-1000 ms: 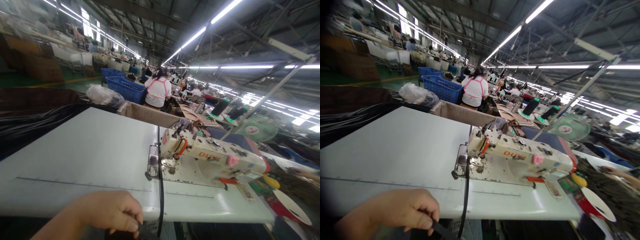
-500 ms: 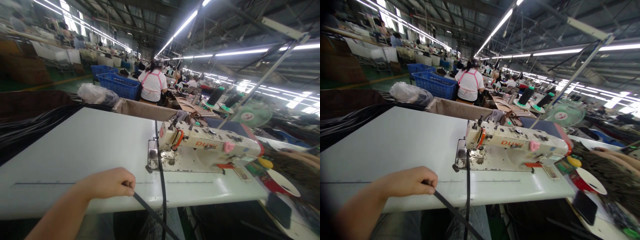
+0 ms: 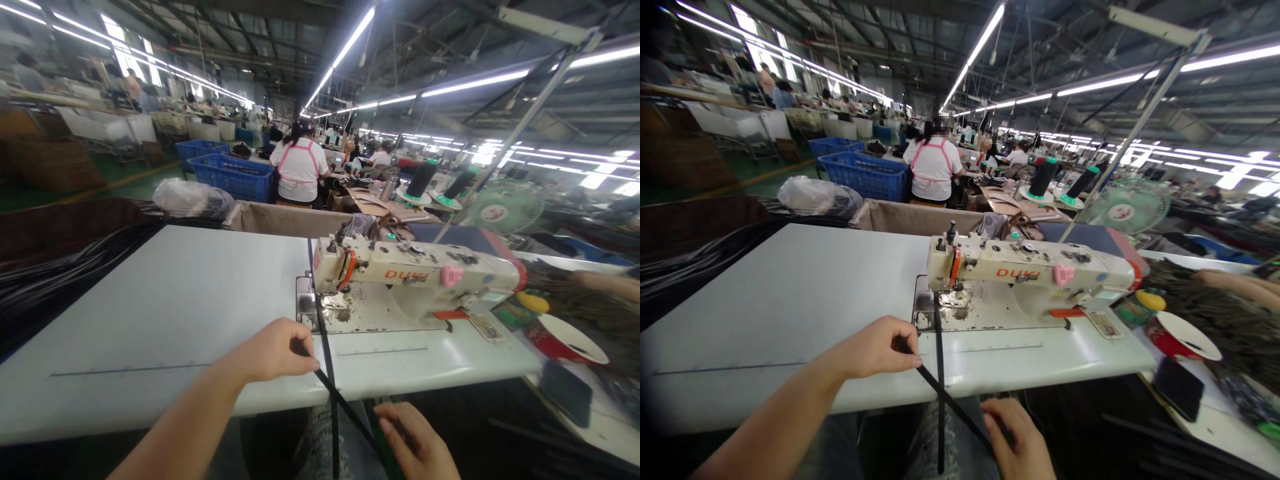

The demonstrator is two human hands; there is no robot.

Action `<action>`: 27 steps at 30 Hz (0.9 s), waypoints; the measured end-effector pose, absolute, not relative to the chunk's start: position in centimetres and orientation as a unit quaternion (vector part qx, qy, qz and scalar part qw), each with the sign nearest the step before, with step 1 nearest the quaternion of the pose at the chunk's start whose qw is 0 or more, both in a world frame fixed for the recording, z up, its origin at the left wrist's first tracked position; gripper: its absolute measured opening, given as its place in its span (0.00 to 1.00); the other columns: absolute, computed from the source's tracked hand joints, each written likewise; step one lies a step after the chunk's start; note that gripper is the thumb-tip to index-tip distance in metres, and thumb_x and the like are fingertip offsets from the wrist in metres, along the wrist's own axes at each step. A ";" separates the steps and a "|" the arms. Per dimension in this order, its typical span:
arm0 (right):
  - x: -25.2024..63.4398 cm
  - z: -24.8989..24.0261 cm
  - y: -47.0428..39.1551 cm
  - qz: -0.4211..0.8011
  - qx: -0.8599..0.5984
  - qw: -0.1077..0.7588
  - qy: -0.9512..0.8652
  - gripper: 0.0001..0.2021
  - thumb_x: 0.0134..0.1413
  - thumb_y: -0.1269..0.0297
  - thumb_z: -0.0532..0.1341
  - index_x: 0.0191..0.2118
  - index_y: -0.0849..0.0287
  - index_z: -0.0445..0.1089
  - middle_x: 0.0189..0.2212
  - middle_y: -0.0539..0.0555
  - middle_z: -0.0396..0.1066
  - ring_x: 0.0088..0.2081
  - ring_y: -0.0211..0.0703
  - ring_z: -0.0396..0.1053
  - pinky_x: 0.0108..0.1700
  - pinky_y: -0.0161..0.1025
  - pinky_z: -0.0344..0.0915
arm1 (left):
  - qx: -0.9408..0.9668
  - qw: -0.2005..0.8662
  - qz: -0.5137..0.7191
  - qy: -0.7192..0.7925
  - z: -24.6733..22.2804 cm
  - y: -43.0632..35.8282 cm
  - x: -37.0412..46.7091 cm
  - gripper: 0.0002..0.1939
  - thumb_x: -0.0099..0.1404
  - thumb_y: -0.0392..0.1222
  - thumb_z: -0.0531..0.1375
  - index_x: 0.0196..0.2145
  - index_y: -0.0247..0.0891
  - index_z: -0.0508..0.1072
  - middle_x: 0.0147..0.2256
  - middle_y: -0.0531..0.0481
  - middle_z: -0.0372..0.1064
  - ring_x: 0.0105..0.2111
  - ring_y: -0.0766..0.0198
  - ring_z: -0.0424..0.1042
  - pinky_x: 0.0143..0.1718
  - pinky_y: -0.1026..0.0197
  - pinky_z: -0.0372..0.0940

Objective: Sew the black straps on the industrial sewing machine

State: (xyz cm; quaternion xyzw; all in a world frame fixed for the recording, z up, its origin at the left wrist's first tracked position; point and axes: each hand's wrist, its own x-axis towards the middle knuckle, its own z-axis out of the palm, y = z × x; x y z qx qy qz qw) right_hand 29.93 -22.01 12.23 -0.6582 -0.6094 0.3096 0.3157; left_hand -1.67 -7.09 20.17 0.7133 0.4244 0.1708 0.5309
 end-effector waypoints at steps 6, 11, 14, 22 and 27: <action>23.7 15.0 -19.4 0.323 -0.538 0.273 -0.729 0.14 0.68 0.53 0.59 0.43 0.51 0.81 0.40 0.57 0.80 0.43 0.49 0.77 0.48 0.40 0.73 | 0.659 0.606 0.216 0.390 19.4 -8.0 -0.6 0.20 0.57 0.56 0.70 0.33 0.34 0.77 0.25 0.54 0.71 0.27 0.65 0.67 0.30 0.63 0.60; 24.2 15.1 -19.0 0.413 -0.560 0.257 -0.671 0.19 0.70 0.49 0.54 0.32 0.54 0.72 0.22 0.48 0.68 0.26 0.40 0.67 0.31 0.35 0.63 | 0.685 0.508 0.262 0.452 17.1 -6.1 -1.4 0.30 0.73 0.64 0.48 0.34 0.35 0.76 0.29 0.46 0.74 0.31 0.59 0.73 0.38 0.57 0.69; 25.4 14.7 -18.2 0.426 -0.597 0.290 -0.615 0.18 0.68 0.47 0.55 0.35 0.55 0.71 0.23 0.48 0.68 0.27 0.39 0.66 0.31 0.34 0.62 | 0.767 0.324 0.270 0.484 15.1 -4.4 -1.1 0.22 0.75 0.50 0.48 0.43 0.37 0.79 0.44 0.40 0.79 0.47 0.53 0.76 0.54 0.51 0.70; 27.7 13.3 -15.6 0.491 -0.615 0.360 -0.502 0.27 0.57 0.41 0.60 0.51 0.59 0.70 0.28 0.48 0.71 0.17 0.32 0.57 0.21 0.33 0.52 | 0.861 0.076 0.234 0.445 9.5 -4.0 2.2 0.25 0.72 0.31 0.48 0.59 0.36 0.77 0.61 0.42 0.73 0.65 0.49 0.68 0.68 0.38 0.63; 29.3 14.5 -16.7 0.376 -0.662 0.373 -0.531 0.12 0.55 0.56 0.64 0.27 0.56 0.65 0.21 0.44 0.59 0.24 0.36 0.62 0.29 0.32 0.57 | 0.881 0.014 0.276 0.383 6.5 -3.7 0.9 0.25 0.66 0.32 0.52 0.52 0.47 0.82 0.56 0.50 0.78 0.58 0.49 0.77 0.60 0.42 0.74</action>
